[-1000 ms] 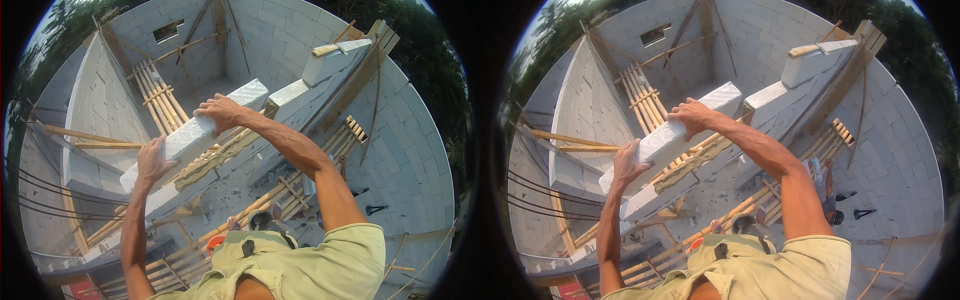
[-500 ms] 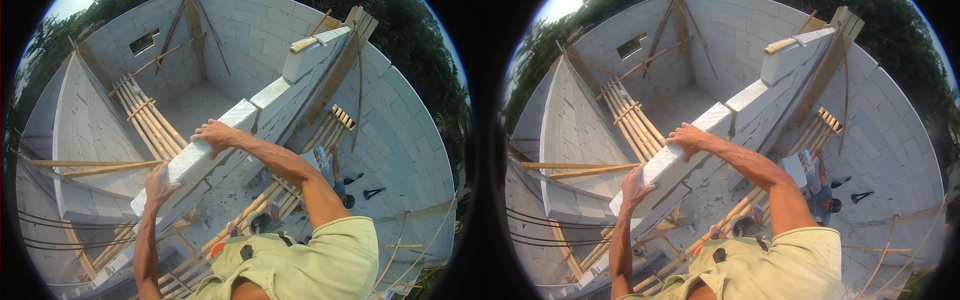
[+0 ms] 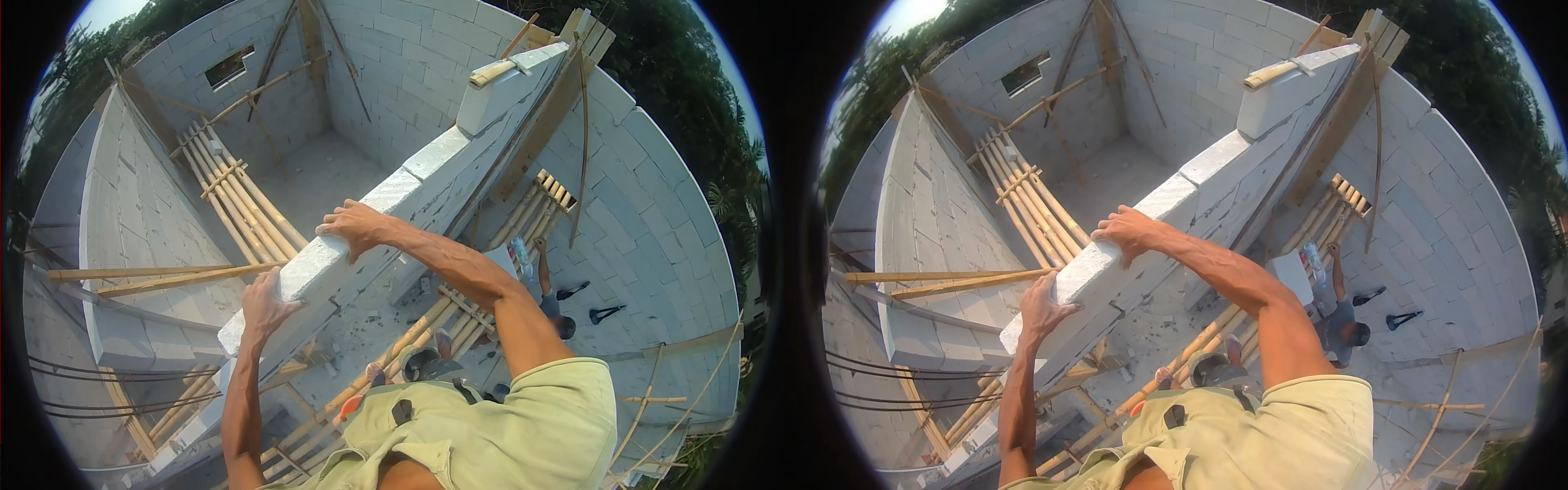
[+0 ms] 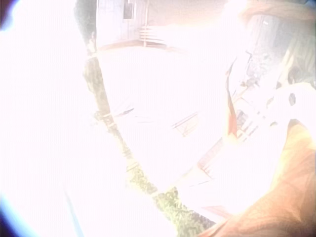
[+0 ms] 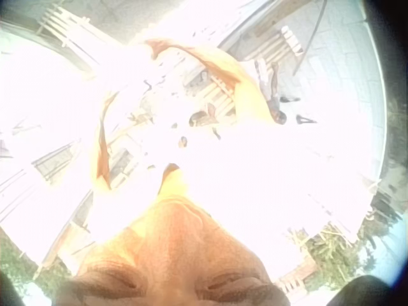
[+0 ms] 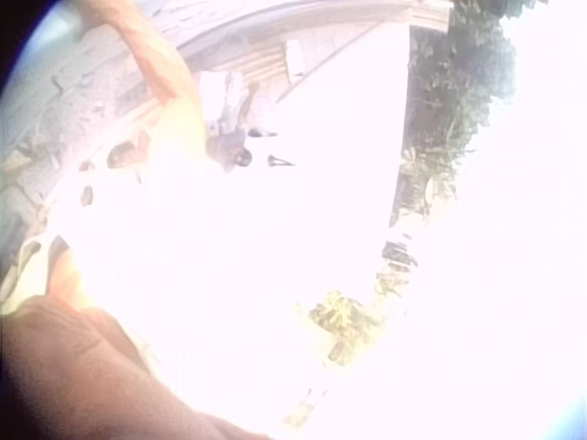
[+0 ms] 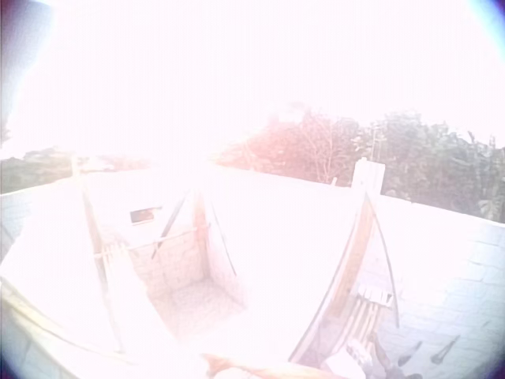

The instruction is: The person spreads mortar along a wall using a trowel, positions concrete blocks on top by hand, and taps and aligns the blocks using a hatchet and a wooden board.

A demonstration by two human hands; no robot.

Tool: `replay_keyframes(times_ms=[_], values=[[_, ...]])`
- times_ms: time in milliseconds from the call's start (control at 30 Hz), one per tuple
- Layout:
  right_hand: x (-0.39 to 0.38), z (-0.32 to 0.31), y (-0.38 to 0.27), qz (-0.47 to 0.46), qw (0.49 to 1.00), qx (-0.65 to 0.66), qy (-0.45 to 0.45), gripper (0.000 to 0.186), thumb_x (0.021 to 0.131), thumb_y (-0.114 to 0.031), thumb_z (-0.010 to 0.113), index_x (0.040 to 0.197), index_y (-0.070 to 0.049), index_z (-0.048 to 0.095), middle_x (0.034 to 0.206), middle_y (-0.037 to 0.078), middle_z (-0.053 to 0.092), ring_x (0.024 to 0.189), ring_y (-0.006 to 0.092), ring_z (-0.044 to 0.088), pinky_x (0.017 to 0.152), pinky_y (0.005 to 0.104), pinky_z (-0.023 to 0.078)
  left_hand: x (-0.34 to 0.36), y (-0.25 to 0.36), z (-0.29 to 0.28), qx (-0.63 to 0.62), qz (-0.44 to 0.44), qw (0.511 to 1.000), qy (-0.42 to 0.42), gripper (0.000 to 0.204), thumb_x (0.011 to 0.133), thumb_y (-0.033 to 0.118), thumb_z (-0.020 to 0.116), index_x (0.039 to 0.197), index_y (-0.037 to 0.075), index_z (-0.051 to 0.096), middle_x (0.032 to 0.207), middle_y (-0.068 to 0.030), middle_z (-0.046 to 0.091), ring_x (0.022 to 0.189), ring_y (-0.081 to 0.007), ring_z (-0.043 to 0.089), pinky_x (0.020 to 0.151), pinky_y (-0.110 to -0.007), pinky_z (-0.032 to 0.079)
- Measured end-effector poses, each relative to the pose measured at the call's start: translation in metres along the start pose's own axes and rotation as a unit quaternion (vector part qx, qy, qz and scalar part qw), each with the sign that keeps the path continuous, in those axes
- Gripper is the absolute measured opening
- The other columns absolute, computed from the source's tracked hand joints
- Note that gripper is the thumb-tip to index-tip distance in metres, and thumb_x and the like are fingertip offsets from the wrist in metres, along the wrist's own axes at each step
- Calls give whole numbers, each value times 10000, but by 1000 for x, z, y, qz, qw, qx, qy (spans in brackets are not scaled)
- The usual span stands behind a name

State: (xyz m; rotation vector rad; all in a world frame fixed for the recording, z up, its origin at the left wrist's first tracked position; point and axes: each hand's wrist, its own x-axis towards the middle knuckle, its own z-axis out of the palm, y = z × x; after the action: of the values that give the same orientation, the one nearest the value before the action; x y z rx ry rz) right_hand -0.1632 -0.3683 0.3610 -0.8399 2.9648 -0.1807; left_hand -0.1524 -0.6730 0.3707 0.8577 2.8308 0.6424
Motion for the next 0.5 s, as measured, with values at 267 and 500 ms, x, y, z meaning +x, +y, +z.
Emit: replay_keyframes(times_ms=[267,500], values=[[3,0,4,-10,1000,23,-9,932,569,-392,969,1408,-151,644,1190,30,700,1104,218,646,943,373,431,3,-9,10,18,-15,1000,-1,950,607,444,918,1377,-22,614,1275,-177,695,1192,-324,648,1032,-436,483],[5,9,7,-8,1000,16,-2,930,571,-398,970,1407,-149,646,1186,25,704,1102,218,650,952,371,436,3,-17,19,21,-12,1000,5,930,608,436,913,1375,-2,621,1256,-170,701,1169,-316,657,1011,-436,491]])
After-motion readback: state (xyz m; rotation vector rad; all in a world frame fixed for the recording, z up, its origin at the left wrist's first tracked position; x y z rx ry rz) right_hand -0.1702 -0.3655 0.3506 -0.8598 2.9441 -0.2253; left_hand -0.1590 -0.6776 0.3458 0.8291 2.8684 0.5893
